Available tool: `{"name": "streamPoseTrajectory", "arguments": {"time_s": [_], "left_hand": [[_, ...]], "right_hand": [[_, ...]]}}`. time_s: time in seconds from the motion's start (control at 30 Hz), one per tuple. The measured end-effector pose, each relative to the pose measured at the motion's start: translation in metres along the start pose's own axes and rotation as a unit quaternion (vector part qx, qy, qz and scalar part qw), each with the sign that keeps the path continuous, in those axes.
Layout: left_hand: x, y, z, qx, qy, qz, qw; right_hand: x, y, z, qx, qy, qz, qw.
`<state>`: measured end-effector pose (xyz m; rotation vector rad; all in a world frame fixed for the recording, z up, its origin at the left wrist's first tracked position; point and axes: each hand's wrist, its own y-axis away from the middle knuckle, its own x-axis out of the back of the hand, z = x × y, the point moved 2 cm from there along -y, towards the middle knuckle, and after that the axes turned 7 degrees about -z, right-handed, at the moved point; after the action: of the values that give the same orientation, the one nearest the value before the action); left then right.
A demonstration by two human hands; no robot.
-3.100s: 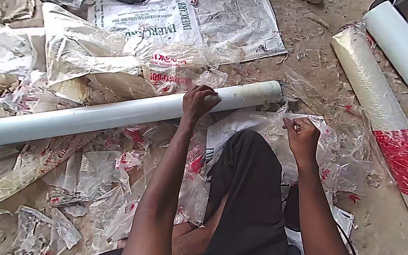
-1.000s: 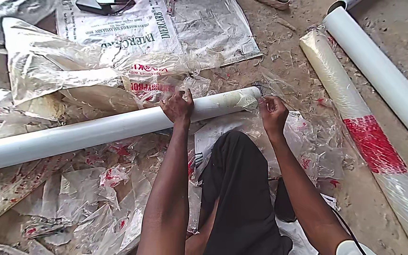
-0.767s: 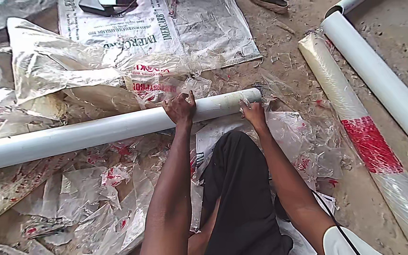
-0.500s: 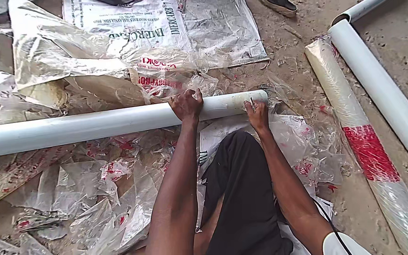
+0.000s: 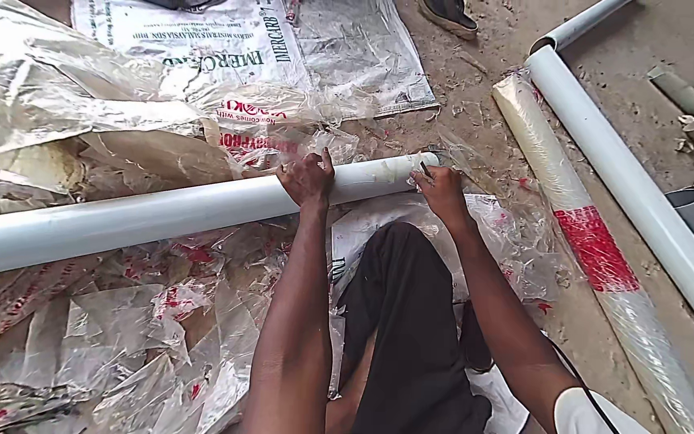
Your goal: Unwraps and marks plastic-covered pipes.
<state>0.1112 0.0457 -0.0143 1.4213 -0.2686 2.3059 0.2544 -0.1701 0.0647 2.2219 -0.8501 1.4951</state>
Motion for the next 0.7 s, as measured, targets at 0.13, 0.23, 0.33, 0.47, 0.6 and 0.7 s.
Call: {"name": "streamPoseTrajectory", "arguments": {"time_s": [0.13, 0.23, 0.33, 0.47, 0.6, 0.7], "left_hand": [[-0.003, 0.005, -0.003, -0.013, 0.006, 0.026, 1.000], [-0.002, 0.005, -0.001, -0.012, 0.001, 0.021, 1.000], [-0.003, 0.005, -0.002, -0.018, -0.005, 0.036, 0.999], [-0.006, 0.006, -0.003, -0.021, -0.017, 0.041, 0.999], [-0.005, 0.006, -0.002, -0.022, -0.018, 0.053, 0.998], [-0.006, 0.008, -0.003, -0.022, -0.029, 0.056, 0.998]], "right_hand": [[0.034, -0.040, 0.060, -0.087, 0.012, 0.018, 0.996], [0.030, -0.059, 0.081, -0.009, -0.002, -0.045, 0.999], [0.012, -0.066, 0.086, 0.085, -0.009, -0.107, 0.991], [-0.005, -0.067, 0.090, 0.127, 0.019, -0.073, 0.989], [-0.015, -0.063, 0.094, 0.174, 0.031, 0.000, 0.984], [-0.025, -0.065, 0.086, 0.151, 0.095, 0.014, 0.984]]}}
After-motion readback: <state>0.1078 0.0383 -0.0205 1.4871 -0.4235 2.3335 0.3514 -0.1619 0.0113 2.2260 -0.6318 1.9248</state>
